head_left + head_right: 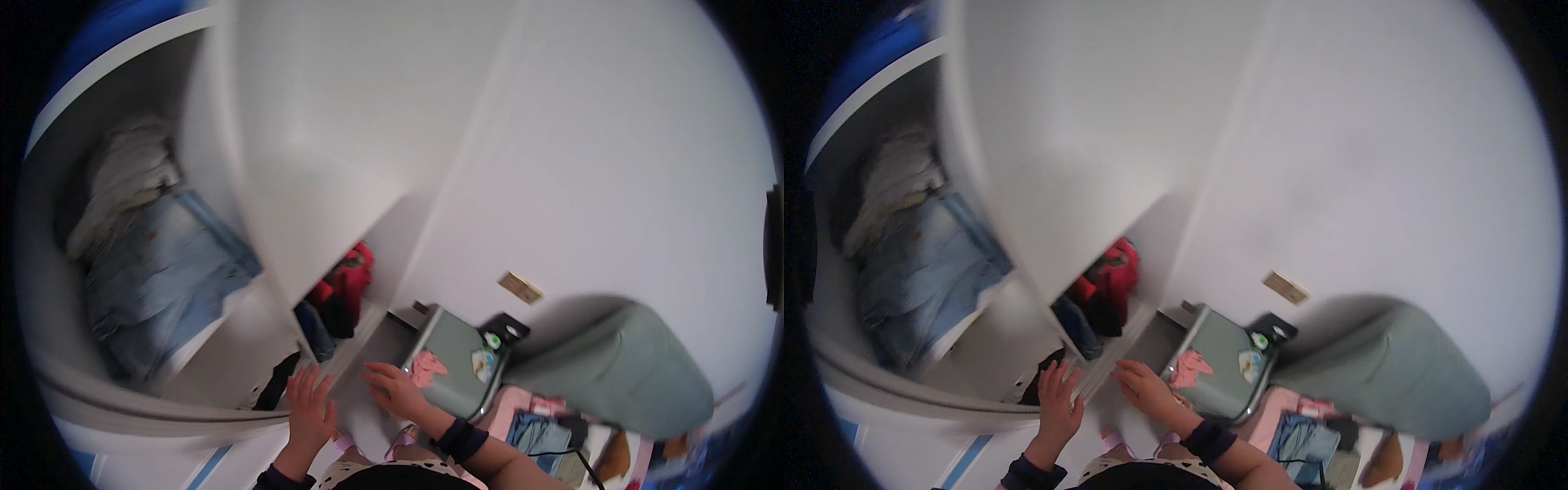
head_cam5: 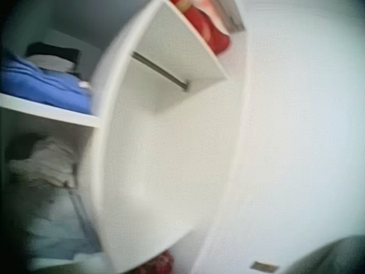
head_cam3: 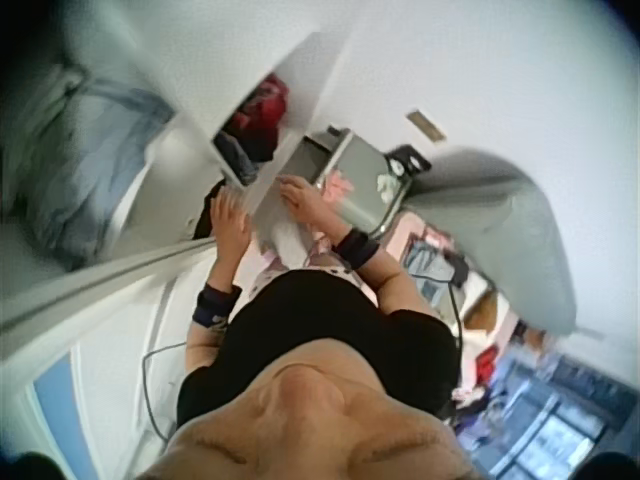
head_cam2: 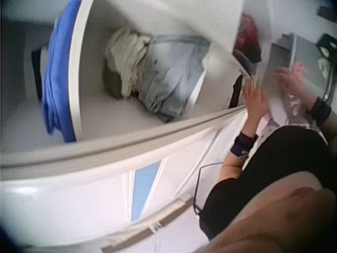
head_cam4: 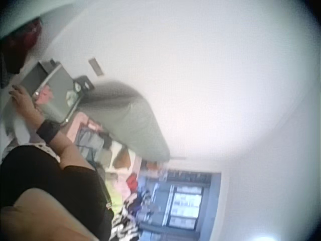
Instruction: The person wipes the surfaces and edges of a closet door and interior using a cloth, then picks up folded jeans from a bed and places them onto a closet shelf.
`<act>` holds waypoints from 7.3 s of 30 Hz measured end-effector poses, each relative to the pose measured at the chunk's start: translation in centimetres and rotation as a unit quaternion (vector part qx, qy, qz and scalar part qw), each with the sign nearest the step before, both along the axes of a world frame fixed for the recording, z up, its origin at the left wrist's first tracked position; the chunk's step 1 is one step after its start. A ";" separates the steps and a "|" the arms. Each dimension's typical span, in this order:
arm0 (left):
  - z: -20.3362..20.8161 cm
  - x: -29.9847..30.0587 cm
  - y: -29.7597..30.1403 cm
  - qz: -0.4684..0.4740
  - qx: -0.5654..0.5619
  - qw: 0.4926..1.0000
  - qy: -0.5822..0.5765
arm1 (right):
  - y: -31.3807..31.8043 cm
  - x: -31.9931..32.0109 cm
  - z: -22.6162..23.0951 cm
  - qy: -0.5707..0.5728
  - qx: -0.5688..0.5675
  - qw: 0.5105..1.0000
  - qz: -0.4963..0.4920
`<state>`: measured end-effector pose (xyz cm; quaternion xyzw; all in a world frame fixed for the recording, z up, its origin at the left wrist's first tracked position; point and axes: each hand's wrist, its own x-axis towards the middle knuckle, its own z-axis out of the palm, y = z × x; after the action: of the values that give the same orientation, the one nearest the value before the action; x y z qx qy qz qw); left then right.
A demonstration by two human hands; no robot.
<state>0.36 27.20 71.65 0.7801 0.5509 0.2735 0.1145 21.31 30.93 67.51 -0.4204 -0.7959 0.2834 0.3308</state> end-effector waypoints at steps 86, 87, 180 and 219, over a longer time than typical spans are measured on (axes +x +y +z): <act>-22.3 64.0 -21.9 -0.213 -0.816 0.537 -0.006 | -53.7 41.7 -12.9 0.358 -0.265 0.594 -0.670; -21.7 63.3 -21.5 -0.204 -0.799 0.565 -0.016 | -53.7 41.4 -12.8 0.350 -0.253 0.604 -0.669; 11.7 -8.1 3.5 0.595 0.201 0.769 0.121 | 16.2 -21.8 16.5 0.123 0.003 0.982 0.140; -9.0 15.1 4.1 -0.264 -0.182 0.947 0.001 | -1.9 16.5 -8.0 0.260 -0.212 0.905 -0.261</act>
<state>15.47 31.33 62.67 0.8638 0.3662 0.1275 0.3218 37.85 29.05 59.52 -0.5845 -0.4646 0.4486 0.4911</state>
